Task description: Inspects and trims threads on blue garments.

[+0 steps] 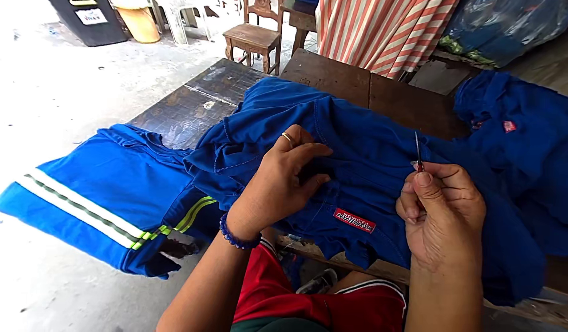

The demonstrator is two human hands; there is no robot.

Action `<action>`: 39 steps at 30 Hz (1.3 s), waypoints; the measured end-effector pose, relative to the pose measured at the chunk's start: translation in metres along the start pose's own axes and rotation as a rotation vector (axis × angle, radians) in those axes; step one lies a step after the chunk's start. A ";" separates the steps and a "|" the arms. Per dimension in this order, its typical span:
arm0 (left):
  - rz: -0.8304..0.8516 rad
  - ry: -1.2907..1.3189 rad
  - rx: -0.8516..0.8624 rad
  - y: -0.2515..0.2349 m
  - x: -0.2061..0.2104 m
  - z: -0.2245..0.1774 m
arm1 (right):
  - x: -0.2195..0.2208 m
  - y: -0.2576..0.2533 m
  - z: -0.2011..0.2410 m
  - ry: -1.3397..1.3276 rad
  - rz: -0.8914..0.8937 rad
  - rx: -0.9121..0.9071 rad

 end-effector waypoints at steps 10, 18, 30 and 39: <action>0.022 -0.187 -0.015 -0.022 -0.002 0.012 | -0.002 -0.002 -0.001 -0.006 0.044 0.030; -0.011 -0.327 0.153 -0.017 0.020 0.006 | -0.002 -0.002 -0.002 0.057 0.055 0.025; 0.131 -0.184 0.122 -0.010 0.014 0.015 | -0.003 0.000 -0.003 0.044 0.062 0.021; 0.222 0.169 0.027 -0.011 -0.005 0.019 | -0.001 0.001 -0.004 0.041 0.039 0.016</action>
Point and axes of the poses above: each hand's wrist, its own y-axis away from the middle knuckle, its own x-axis out of the palm, z = x × y, the point moved 1 cm from there along -y, towards the middle knuckle, and after that the axes turned 13 degrees about -z, right-handed, at the moved point
